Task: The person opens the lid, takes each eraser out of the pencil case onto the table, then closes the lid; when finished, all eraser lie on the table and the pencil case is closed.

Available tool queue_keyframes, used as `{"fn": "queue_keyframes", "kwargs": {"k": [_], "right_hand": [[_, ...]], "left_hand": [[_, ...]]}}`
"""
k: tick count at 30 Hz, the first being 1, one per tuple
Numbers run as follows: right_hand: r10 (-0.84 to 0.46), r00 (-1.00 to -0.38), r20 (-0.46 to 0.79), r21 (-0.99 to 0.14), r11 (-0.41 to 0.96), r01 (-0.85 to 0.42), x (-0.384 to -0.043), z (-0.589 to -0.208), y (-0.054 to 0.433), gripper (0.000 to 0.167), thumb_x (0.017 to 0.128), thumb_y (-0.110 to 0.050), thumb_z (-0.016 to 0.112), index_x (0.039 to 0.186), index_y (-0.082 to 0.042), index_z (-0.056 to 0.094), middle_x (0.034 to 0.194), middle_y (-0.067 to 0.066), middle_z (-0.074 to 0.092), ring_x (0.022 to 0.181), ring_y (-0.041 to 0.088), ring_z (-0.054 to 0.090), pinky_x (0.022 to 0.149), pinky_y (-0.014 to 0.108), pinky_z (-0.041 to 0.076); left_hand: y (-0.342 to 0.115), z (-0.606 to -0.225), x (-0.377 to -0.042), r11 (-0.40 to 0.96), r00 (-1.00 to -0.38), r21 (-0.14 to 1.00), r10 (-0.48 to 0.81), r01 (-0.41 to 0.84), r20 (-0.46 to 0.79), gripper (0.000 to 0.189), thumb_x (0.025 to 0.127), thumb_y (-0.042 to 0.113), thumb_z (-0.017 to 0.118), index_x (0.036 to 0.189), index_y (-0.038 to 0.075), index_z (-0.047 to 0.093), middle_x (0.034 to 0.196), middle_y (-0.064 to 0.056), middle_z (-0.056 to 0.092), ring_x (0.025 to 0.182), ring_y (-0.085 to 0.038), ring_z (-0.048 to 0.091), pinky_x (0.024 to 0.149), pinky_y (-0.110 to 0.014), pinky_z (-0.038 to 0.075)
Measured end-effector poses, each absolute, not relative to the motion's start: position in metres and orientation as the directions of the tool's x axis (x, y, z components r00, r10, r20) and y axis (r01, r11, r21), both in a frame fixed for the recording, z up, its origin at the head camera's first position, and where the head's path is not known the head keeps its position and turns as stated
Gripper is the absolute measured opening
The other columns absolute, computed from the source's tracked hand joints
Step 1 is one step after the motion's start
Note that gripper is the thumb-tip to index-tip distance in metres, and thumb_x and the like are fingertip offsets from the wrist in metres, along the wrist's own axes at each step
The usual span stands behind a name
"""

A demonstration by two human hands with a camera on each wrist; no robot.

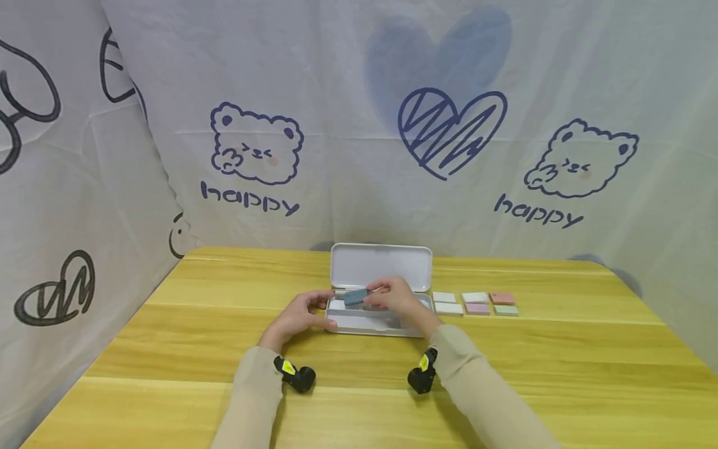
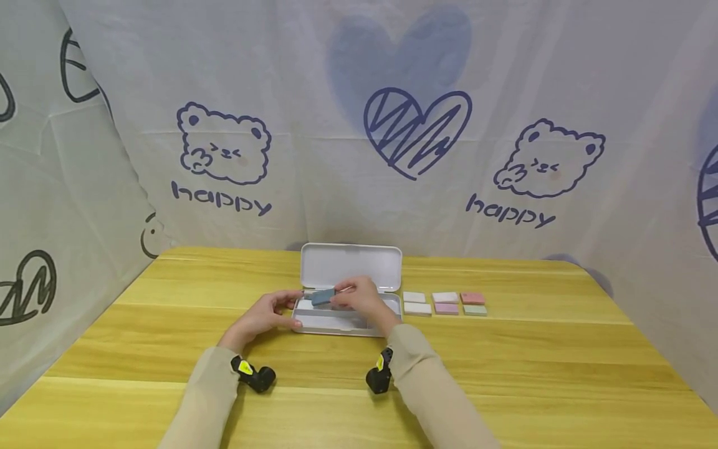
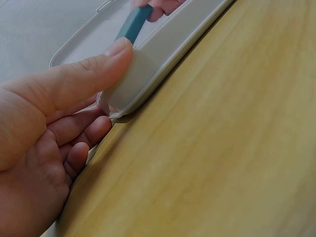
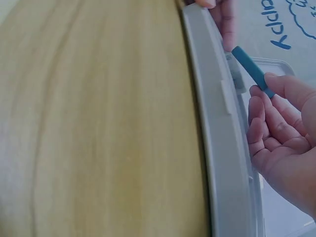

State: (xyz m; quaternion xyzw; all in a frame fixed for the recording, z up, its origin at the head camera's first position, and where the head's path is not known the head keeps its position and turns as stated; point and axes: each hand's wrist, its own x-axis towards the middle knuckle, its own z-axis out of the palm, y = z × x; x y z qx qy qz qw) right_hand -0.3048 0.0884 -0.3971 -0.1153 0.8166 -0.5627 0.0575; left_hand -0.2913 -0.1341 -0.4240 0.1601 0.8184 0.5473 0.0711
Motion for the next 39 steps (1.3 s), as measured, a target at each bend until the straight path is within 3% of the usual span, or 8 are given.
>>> {"fn": "queue_keyframes", "kwargs": {"k": [7,15,23,29,39], "right_hand": [[-0.245,-0.969,0.02,-0.953,0.287,-0.092,-0.306,-0.394,0.098,0.029,0.076,-0.002,0.066,0.101,0.012,0.06,0.076,0.013,0.066,0.062,0.013,0.06,0.061,0.029,0.049],[-0.231,-0.973,0.028,-0.958,0.271,-0.091,-0.3,-0.387,0.111,0.031,0.077,-0.005,0.066,0.103,0.011,0.058,0.077,0.011,0.066,0.065,0.013,0.06,0.067,0.034,0.049],[-0.228,-0.974,0.004,-0.969,0.24,-0.06,-0.297,-0.386,0.128,0.032,0.078,-0.004,0.064,0.105,0.012,0.055,0.077,0.008,0.066,0.065,0.012,0.059,0.065,0.03,0.048],[-0.216,-0.976,0.015,-0.962,0.262,-0.072,-0.292,-0.382,0.145,0.032,0.079,-0.005,0.063,0.106,0.012,0.056,0.079,0.008,0.066,0.067,0.013,0.058,0.068,0.034,0.048],[-0.2,-0.98,0.005,-0.961,0.27,-0.06,-0.285,-0.378,0.165,0.033,0.08,-0.004,0.062,0.107,0.013,0.054,0.079,0.006,0.065,0.067,0.011,0.058,0.065,0.029,0.048]], "left_hand": [[-0.136,-0.423,-0.291,0.343,-0.931,0.918,0.358,0.2,0.069,0.064,0.065,0.007,0.077,0.122,-0.004,0.05,0.105,-0.014,0.054,0.095,-0.025,0.047,0.084,-0.035,0.037],[-0.136,-0.421,-0.291,0.317,-0.923,0.926,0.377,0.205,0.075,0.063,0.066,-0.001,0.075,0.121,-0.011,0.047,0.105,-0.023,0.052,0.096,-0.032,0.046,0.086,-0.043,0.036],[-0.135,-0.422,-0.289,0.351,-0.933,0.916,0.355,0.193,0.061,0.065,0.065,0.007,0.078,0.122,-0.003,0.05,0.106,-0.014,0.054,0.096,-0.025,0.047,0.086,-0.037,0.038],[-0.134,-0.422,-0.289,0.337,-0.935,0.923,0.349,0.184,0.06,0.065,0.064,0.007,0.078,0.122,-0.002,0.05,0.105,-0.012,0.055,0.096,-0.024,0.048,0.086,-0.036,0.038],[-0.135,-0.424,-0.29,0.343,-0.933,0.917,0.352,0.201,0.073,0.064,0.064,0.007,0.078,0.121,-0.003,0.051,0.104,-0.013,0.055,0.095,-0.024,0.048,0.085,-0.035,0.038]]}}
